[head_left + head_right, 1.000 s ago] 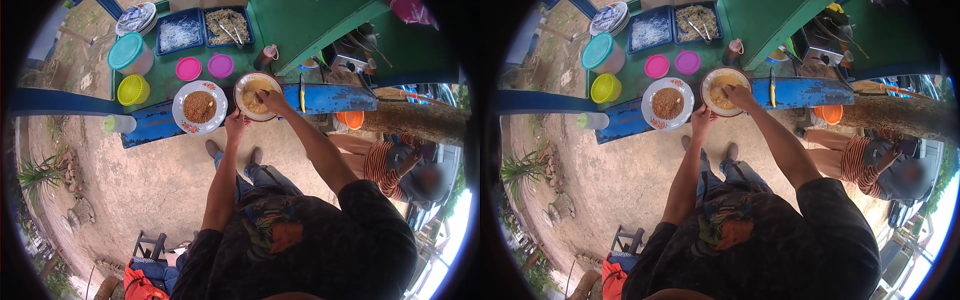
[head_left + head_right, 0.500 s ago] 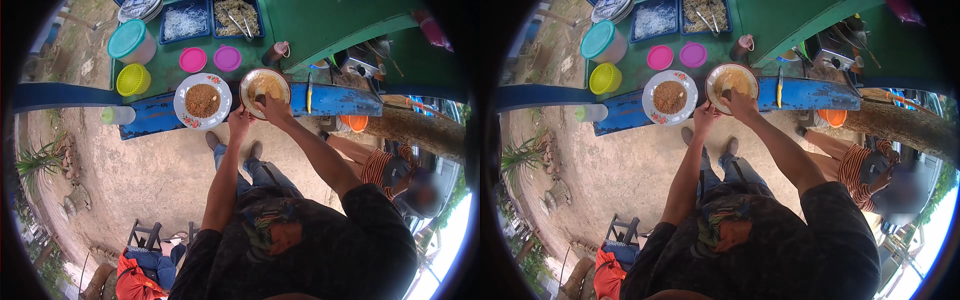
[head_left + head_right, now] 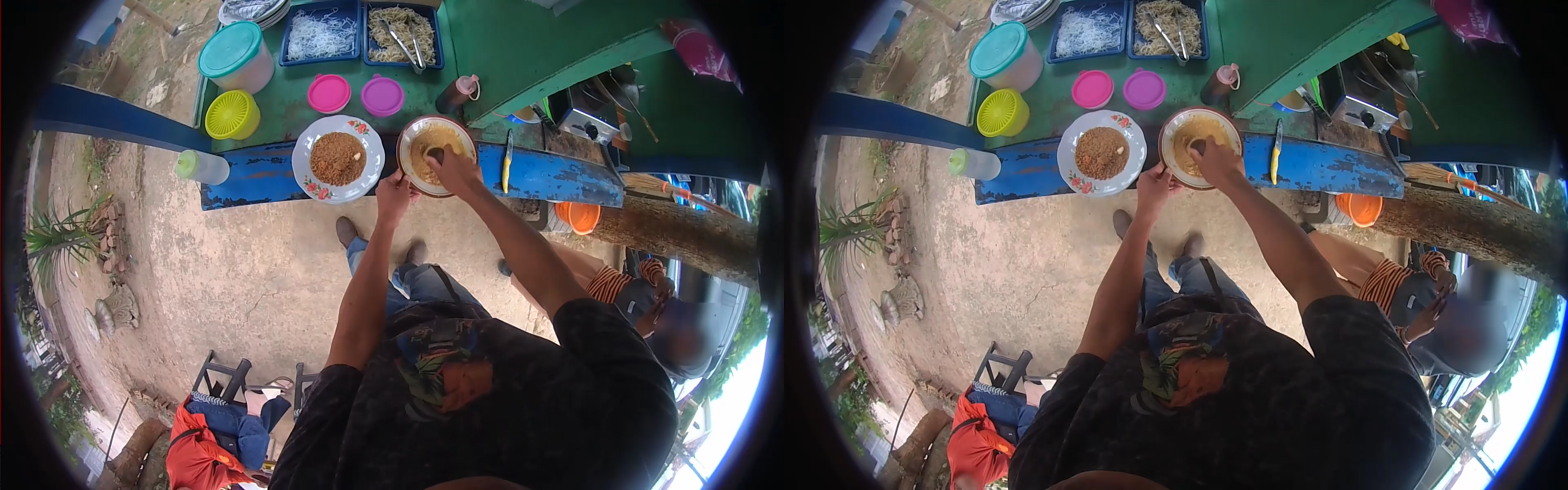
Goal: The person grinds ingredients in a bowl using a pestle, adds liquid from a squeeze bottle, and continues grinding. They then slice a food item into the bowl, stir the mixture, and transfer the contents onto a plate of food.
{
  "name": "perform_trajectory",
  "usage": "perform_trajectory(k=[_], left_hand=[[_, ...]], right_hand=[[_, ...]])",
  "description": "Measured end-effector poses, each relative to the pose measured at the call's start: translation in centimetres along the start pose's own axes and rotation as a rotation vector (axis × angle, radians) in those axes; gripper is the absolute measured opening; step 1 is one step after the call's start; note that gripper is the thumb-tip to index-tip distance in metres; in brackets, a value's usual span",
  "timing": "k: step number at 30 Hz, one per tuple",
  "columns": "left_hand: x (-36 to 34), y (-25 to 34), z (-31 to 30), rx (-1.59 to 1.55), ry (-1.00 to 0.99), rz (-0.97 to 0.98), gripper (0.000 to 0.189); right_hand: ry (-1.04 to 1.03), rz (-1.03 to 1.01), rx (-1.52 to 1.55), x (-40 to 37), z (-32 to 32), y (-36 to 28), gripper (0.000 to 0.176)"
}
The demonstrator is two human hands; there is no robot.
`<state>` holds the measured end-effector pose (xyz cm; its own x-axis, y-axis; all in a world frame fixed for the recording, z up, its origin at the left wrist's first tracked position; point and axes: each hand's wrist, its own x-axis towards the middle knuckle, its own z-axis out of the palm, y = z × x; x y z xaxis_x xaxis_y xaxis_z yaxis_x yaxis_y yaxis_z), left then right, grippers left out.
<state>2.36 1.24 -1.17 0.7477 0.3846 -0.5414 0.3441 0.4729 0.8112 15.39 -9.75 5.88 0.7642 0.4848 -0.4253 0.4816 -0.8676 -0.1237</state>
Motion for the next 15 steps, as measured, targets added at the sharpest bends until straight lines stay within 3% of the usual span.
perform_trajectory(k=[2, 6, 7, 10, 13, 15], left_hand=[[0.2, -0.6, -0.4, 0.044, -0.082, 0.046, 0.034], [0.2, -0.5, 0.2, -0.098, 0.021, 0.032, 0.025], [-0.1, -0.3, 0.1, -0.069, 0.001, 0.027, 0.026], [-0.4, 0.1, 0.0, -0.141, -0.037, -0.003, 0.027], [0.0, 0.1, 0.0, -0.089, -0.013, 0.022, 0.028], [-0.9, -0.6, -0.2, -0.073, -0.054, -0.015, 0.03]], right_hand=[[-0.068, 0.14, 0.098, 2.4, -2.3, -0.8, 0.071], [-0.048, 0.034, -0.01, -0.9, -0.2, -0.4, 0.064], [-0.047, 0.129, 0.071, 0.5, -0.9, -0.6, 0.064], [-0.094, 0.075, 0.061, 1.4, -1.4, -0.7, 0.071], [0.02, 0.059, -0.01, -0.2, -0.2, -0.4, 0.07], [-0.094, 0.192, 0.114, 2.1, -1.6, -0.5, 0.072]])
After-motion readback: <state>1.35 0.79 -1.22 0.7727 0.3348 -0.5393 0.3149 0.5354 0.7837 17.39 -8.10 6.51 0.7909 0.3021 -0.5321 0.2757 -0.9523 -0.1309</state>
